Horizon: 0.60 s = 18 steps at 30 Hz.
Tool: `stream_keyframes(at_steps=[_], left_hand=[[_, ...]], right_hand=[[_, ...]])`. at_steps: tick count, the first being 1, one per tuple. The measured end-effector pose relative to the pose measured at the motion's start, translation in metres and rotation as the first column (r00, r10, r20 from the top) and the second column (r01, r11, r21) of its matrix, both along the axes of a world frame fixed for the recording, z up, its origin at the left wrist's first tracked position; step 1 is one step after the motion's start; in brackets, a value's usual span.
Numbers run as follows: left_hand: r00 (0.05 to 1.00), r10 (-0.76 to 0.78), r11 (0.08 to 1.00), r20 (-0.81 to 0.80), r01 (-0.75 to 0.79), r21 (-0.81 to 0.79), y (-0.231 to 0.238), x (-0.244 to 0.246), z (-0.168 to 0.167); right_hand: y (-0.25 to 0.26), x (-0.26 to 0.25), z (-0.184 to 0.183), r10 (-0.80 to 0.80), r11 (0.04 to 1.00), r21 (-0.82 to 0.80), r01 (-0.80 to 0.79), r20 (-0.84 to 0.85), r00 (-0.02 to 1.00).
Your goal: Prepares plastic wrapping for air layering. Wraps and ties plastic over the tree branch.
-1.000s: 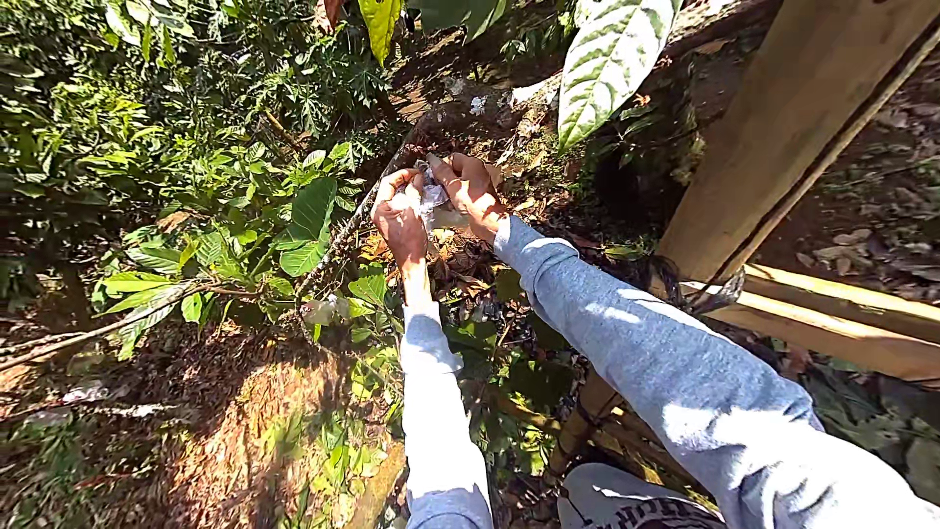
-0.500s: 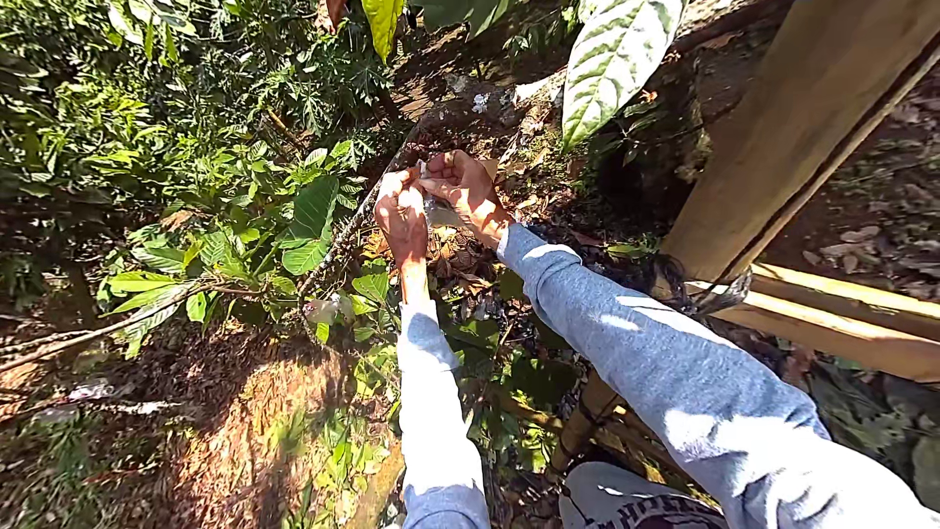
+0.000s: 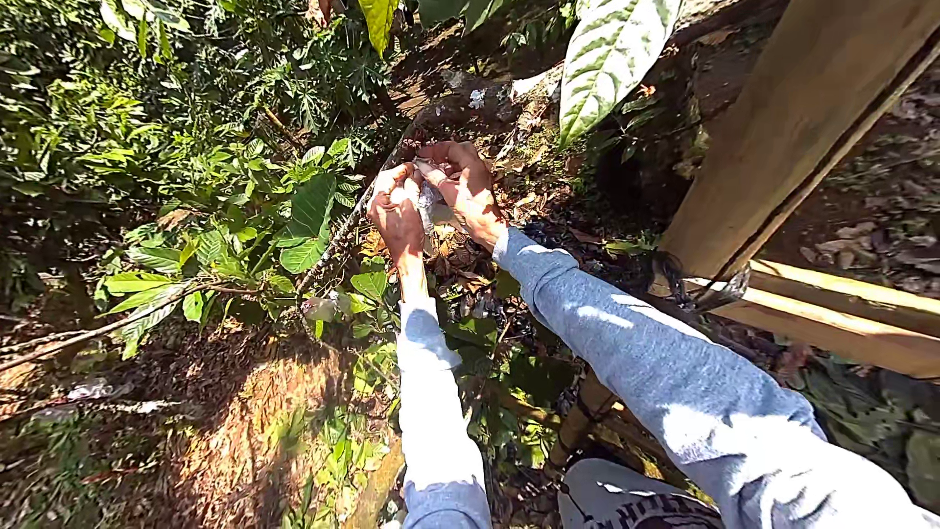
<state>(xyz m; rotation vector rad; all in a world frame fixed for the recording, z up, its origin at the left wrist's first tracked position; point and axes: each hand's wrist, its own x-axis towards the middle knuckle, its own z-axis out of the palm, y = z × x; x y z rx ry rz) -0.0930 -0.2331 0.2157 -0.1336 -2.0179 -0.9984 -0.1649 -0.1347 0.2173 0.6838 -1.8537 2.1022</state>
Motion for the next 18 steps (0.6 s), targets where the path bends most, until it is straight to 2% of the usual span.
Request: stream_keyframes(at_steps=[5,8,9,11,13,15,18], left_hand=[[0.999,-0.021,0.999,-0.044,0.022,0.026,-0.010,-0.011,-0.006],[0.997,-0.054,0.995,0.055,0.049,0.093,0.002,0.010,0.003],[0.996,-0.041,0.995,0.081,0.033,0.094,0.001,0.011,0.003],[1.000,0.009,0.997,0.014,-0.010,0.082,-0.011,-0.001,-0.007],[1.000,0.012,0.992,0.025,-0.015,0.126,-0.003,0.009,-0.006],[0.998,-0.066,0.977,0.006,0.063,0.203,-0.001,0.014,-0.006],[0.989,-0.137,0.968,-0.051,0.144,0.206,-0.009,0.008,-0.012]], right_hand=[[-0.007,-0.008,0.003,0.107,0.990,-0.101,-0.101,0.056,0.993],[-0.010,-0.012,0.001,0.163,0.971,-0.188,-0.146,0.078,0.984],[-0.011,-0.013,0.001,0.168,0.972,-0.181,-0.151,0.081,0.982],[-0.014,-0.016,-0.002,0.163,0.976,-0.158,-0.150,0.075,0.984],[-0.017,-0.017,-0.007,0.174,0.971,-0.176,-0.163,0.047,0.984],[-0.018,-0.016,-0.006,0.188,0.965,-0.186,-0.184,0.003,0.982],[-0.016,-0.017,-0.004,0.201,0.963,-0.188,-0.194,0.016,0.979]])
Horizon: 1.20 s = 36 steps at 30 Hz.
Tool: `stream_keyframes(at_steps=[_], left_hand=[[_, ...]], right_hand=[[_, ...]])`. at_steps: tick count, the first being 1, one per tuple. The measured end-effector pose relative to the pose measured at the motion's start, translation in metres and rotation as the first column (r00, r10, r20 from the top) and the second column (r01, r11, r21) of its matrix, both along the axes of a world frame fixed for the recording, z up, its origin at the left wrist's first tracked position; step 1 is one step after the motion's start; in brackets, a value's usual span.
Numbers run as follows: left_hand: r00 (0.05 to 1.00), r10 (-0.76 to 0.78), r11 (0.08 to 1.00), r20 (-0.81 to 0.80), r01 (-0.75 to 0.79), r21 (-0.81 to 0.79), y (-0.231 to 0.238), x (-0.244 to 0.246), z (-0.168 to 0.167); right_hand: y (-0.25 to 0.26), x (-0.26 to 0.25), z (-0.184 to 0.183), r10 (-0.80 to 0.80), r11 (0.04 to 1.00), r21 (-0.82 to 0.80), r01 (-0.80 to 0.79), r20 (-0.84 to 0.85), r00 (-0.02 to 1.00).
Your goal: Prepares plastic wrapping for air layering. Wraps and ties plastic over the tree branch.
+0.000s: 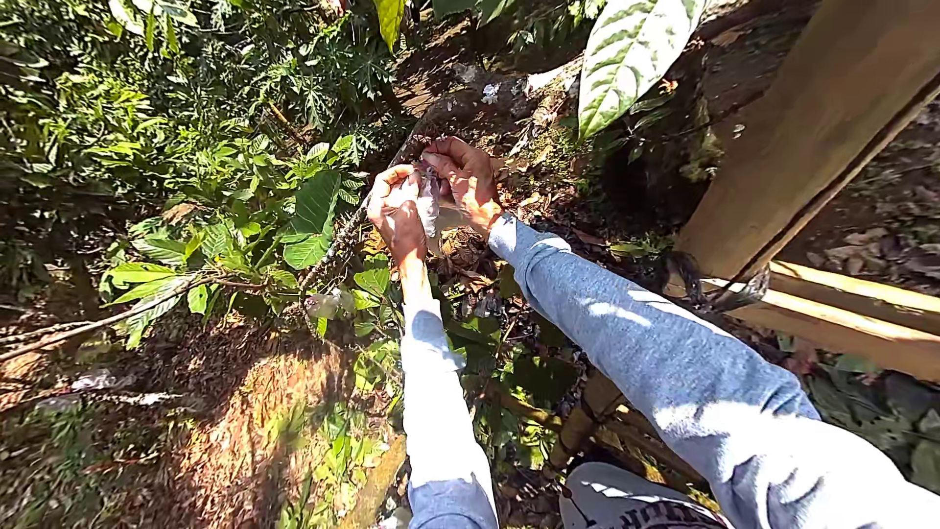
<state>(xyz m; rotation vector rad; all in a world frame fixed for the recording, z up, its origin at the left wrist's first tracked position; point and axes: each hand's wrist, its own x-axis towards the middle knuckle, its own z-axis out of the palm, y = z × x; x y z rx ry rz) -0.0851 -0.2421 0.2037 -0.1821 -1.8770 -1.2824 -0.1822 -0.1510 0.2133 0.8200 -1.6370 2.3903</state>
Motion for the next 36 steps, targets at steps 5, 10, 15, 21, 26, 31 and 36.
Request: stream_keyframes(at_steps=[5,10,15,21,26,31,36], left_hand=[[0.999,-0.007,1.000,0.035,0.006,0.029,0.007,0.000,0.008],[0.979,0.197,0.964,0.042,-0.186,-0.192,-0.002,-0.013,0.013],[0.985,0.173,0.946,0.009,-0.163,-0.281,-0.002,-0.007,0.010],[0.993,0.116,0.943,0.038,-0.098,-0.319,-0.011,-0.007,0.015],[0.987,0.134,0.916,0.088,-0.089,-0.391,-0.023,-0.006,0.021],[0.979,0.188,0.821,0.086,-0.108,-0.561,-0.017,0.006,0.035],[0.976,0.201,0.804,0.088,-0.113,-0.583,-0.010,0.012,0.046]], right_hand=[[0.001,0.001,0.004,0.037,0.998,-0.051,-0.033,0.063,0.997],[0.002,-0.003,0.003,0.020,1.000,-0.007,-0.019,0.082,0.996],[0.007,-0.001,0.000,0.066,0.997,0.050,-0.067,0.014,0.998],[0.009,0.003,-0.003,0.086,0.996,0.024,-0.086,0.016,0.996],[0.006,-0.001,-0.008,0.086,0.995,-0.055,-0.087,-0.008,0.996],[0.009,-0.004,-0.007,0.097,0.995,-0.031,-0.098,-0.040,0.995],[0.011,-0.004,-0.008,0.097,0.995,-0.010,-0.098,-0.041,0.994]])
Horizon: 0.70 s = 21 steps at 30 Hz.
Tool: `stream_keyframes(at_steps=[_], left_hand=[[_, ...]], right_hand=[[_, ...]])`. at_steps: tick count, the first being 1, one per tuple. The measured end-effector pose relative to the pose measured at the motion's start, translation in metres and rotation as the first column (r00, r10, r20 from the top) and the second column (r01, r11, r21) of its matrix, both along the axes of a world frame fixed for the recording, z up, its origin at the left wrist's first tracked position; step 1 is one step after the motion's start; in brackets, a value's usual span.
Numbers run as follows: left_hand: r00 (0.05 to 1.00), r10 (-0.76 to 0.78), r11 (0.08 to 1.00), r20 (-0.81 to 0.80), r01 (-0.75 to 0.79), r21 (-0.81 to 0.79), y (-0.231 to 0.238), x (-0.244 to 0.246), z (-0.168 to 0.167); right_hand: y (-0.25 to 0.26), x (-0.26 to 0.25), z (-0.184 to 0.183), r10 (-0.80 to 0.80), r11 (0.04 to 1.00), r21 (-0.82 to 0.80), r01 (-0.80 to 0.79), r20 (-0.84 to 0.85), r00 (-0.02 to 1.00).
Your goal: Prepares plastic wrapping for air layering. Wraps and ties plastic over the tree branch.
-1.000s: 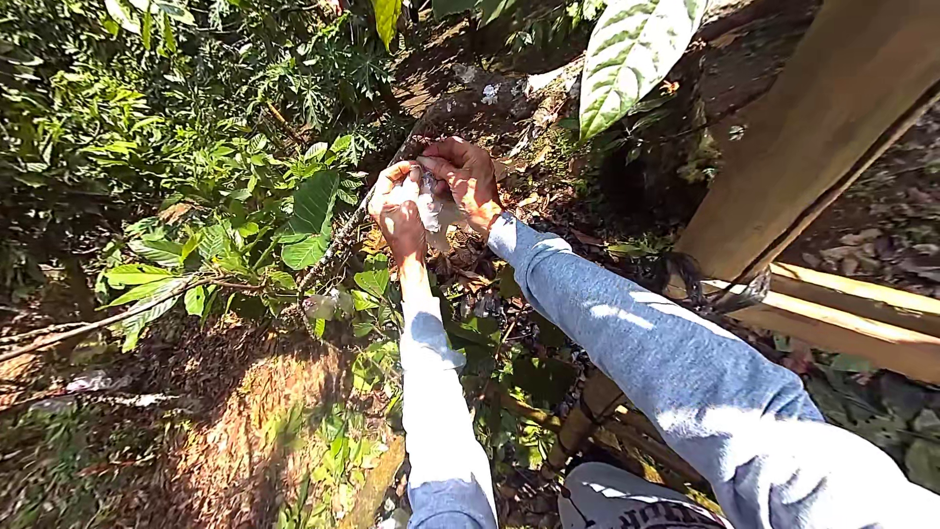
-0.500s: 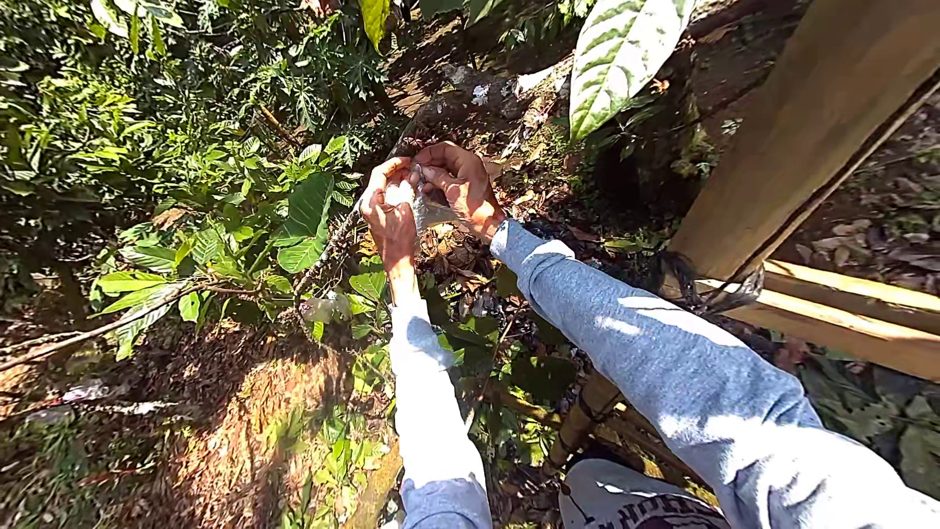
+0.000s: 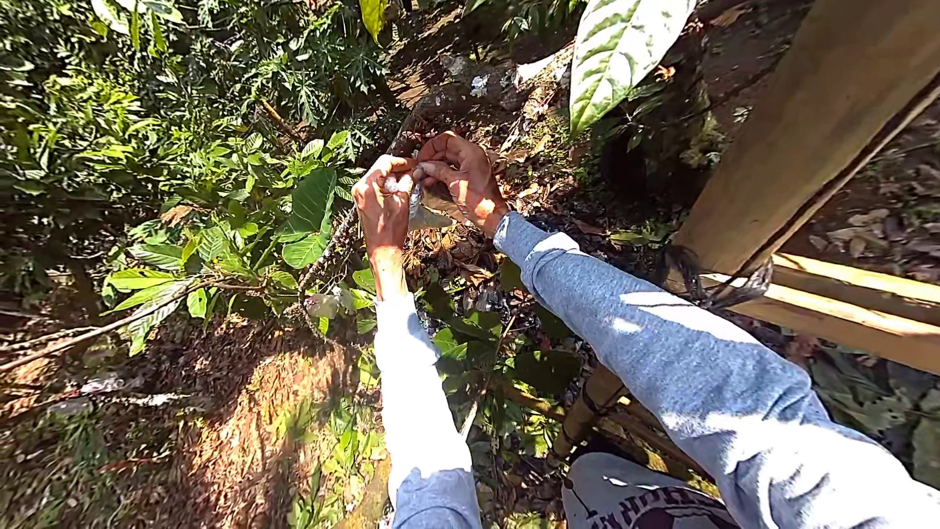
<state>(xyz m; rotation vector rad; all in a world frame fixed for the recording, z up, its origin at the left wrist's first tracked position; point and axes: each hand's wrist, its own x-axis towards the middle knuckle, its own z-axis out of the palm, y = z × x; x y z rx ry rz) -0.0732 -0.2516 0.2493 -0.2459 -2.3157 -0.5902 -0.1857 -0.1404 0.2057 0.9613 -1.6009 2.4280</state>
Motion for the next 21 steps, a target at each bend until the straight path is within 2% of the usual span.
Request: stream_keyframes(at_steps=[7,13,16,19,21], left_hand=[[0.994,-0.092,0.983,-0.050,0.099,0.154,0.003,-0.003,-0.002],[0.998,0.043,0.988,-0.054,-0.035,0.152,0.001,-0.015,-0.011],[0.986,0.088,0.983,-0.142,-0.063,0.170,0.005,-0.022,-0.024],[0.957,0.124,0.990,-0.261,-0.103,0.091,0.007,-0.025,-0.036],[0.947,0.079,0.997,-0.312,-0.079,0.012,0.008,-0.025,-0.041]], right_hand=[[0.003,0.003,-0.001,-0.014,0.997,0.081,0.016,-0.027,1.000],[-0.003,0.001,0.007,-0.187,0.955,0.231,0.189,-0.030,0.982],[-0.009,0.000,0.010,-0.240,0.935,0.264,0.237,-0.021,0.971],[-0.009,-0.001,0.012,-0.261,0.922,0.287,0.259,-0.033,0.965],[-0.009,-0.001,0.012,-0.284,0.910,0.304,0.282,-0.036,0.958]])
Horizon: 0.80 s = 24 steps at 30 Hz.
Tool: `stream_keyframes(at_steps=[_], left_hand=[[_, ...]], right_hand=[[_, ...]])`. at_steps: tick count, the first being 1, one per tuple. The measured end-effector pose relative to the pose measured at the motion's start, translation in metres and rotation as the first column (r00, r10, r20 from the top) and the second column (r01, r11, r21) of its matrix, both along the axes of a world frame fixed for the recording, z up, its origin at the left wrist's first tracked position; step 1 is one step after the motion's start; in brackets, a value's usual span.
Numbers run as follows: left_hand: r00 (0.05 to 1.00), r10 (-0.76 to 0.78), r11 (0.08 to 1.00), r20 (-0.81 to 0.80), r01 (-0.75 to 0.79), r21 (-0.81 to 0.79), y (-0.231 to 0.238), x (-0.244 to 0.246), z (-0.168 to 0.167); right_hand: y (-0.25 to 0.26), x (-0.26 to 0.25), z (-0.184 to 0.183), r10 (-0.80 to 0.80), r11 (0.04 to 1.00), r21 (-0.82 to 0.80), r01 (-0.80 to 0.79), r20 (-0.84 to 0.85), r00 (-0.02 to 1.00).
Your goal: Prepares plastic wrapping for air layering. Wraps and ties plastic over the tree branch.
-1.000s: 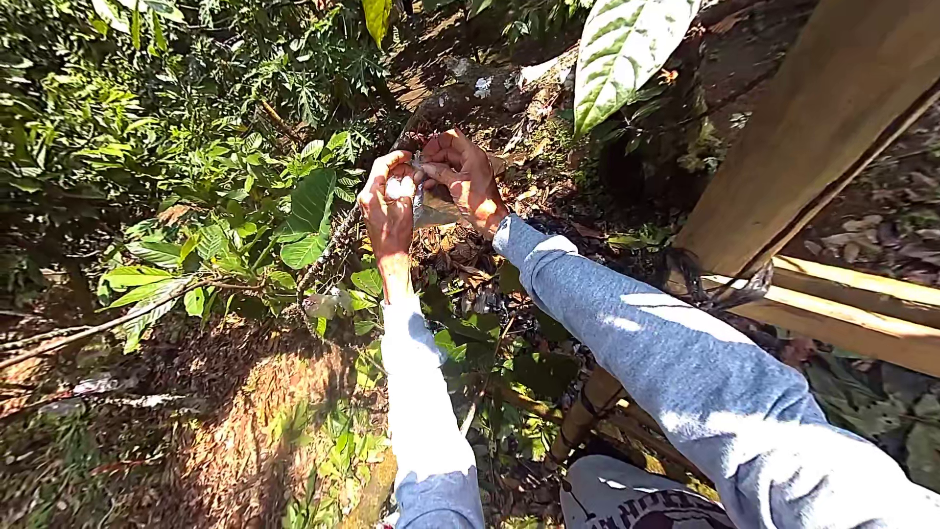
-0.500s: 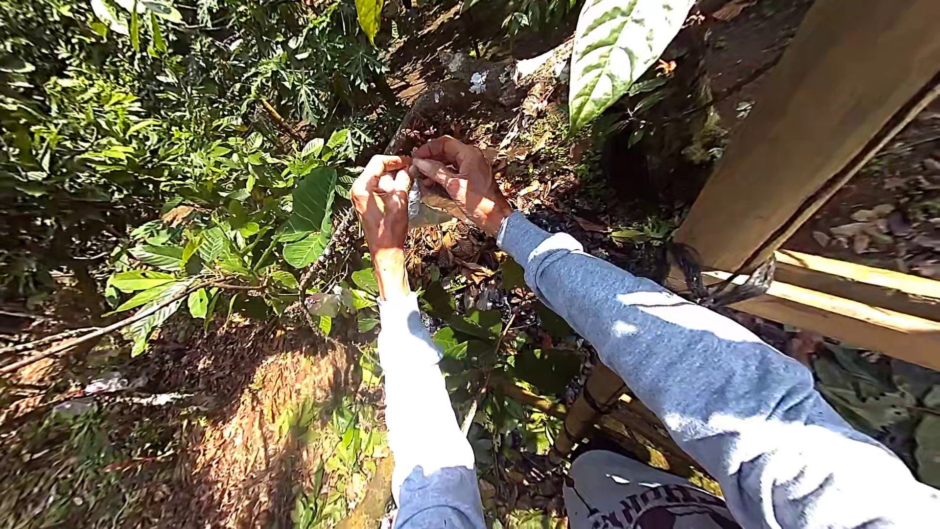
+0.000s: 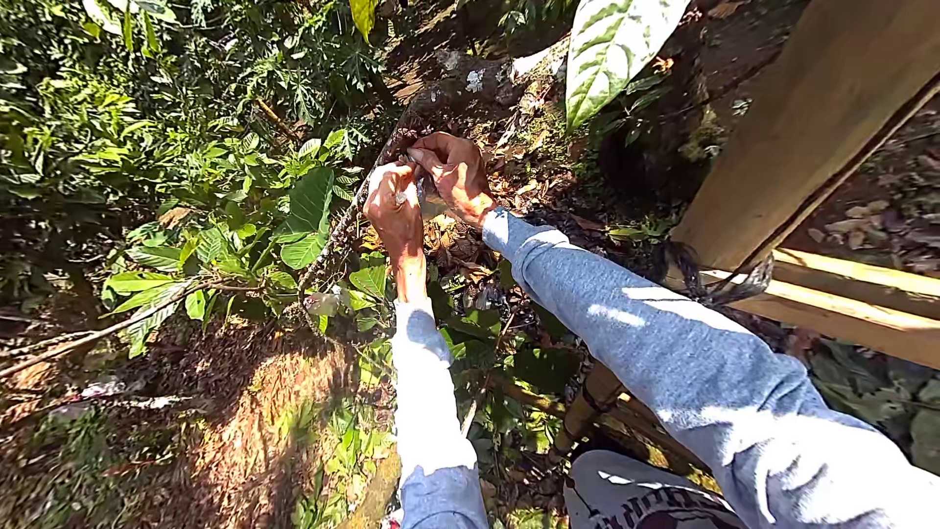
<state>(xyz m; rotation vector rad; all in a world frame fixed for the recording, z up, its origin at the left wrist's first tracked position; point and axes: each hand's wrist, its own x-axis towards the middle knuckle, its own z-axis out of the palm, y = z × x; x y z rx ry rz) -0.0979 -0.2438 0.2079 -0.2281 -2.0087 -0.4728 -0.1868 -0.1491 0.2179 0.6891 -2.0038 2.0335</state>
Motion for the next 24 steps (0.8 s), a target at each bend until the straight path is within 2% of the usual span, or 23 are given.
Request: stream_keyframes(at_steps=[3,6,11,16,22,24], left_hand=[[1.000,0.019,0.992,-0.007,-0.020,-0.124,-0.004,0.000,-0.008],[0.999,0.031,0.993,-0.017,-0.032,-0.112,-0.003,-0.001,-0.006],[0.985,-0.067,0.990,0.156,0.045,0.137,-0.014,0.000,0.004],[0.917,-0.346,0.885,0.198,0.249,0.393,0.000,0.019,0.023],[0.912,-0.373,0.859,0.170,0.270,0.435,-0.005,0.014,0.021],[0.947,-0.270,0.880,0.172,0.171,0.443,-0.001,0.009,0.024]], right_hand=[[0.000,0.002,0.001,-0.033,0.999,0.015,0.033,0.020,0.999],[0.003,0.002,0.004,-0.001,1.000,-0.002,0.002,0.031,1.000],[0.007,0.007,-0.008,0.120,0.992,-0.031,-0.121,-0.033,0.992],[0.008,0.008,-0.012,0.141,0.989,-0.024,-0.143,-0.072,0.987],[0.003,0.008,-0.008,0.091,0.993,-0.070,-0.094,-0.051,0.995],[0.003,0.009,-0.009,0.100,0.991,-0.085,-0.104,-0.048,0.994]])
